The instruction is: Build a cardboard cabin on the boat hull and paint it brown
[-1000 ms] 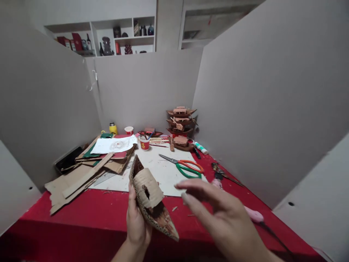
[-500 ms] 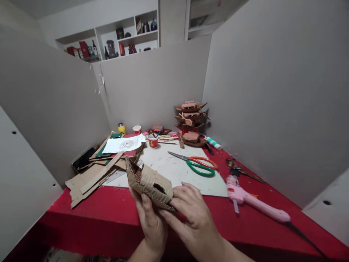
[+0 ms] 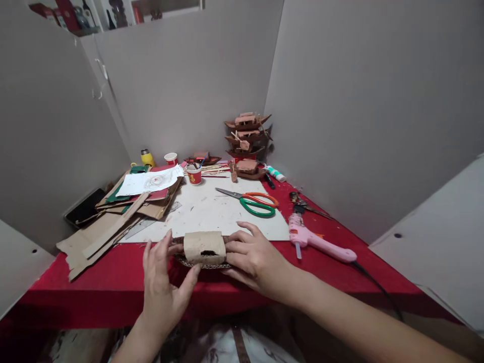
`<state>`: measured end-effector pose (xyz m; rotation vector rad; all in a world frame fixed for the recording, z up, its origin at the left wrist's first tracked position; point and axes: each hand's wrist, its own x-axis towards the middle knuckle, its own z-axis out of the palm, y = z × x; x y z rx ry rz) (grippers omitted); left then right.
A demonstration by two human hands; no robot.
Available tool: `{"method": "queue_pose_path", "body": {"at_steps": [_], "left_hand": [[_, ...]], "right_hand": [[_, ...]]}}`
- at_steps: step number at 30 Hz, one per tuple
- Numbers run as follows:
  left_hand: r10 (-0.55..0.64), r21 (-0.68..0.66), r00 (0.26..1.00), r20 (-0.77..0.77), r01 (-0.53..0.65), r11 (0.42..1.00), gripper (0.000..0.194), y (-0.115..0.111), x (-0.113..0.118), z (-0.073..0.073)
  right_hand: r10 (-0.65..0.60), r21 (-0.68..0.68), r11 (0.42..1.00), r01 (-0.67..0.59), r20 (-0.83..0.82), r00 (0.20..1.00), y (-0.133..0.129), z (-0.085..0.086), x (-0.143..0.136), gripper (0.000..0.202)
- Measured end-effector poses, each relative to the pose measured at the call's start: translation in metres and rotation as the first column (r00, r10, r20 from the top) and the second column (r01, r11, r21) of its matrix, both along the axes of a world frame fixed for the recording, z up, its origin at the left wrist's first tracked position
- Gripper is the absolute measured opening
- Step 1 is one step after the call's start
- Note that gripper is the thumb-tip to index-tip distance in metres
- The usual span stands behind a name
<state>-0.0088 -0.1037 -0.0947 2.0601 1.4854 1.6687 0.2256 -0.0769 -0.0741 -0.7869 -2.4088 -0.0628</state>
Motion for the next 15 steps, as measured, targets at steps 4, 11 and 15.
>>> {"method": "queue_pose_path", "body": {"at_steps": [4, 11, 15], "left_hand": [[-0.036, -0.040, 0.978, -0.207, 0.029, 0.999, 0.074, 0.007, 0.006, -0.013], [-0.077, -0.104, 0.983, -0.165, 0.061, 0.993, 0.061, 0.007, 0.012, -0.017], [-0.052, -0.064, 0.983, -0.178, 0.041, 0.997, 0.055, 0.004, 0.014, -0.018]], "right_hand": [[-0.020, -0.031, 0.999, 0.020, 0.001, 1.000, 0.002, -0.011, 0.007, 0.012], [-0.031, -0.116, 0.993, 0.019, -0.102, 0.994, -0.003, -0.014, 0.017, 0.017], [0.000, -0.099, 0.995, -0.008, -0.082, 0.997, -0.002, -0.016, 0.020, 0.017]]}}
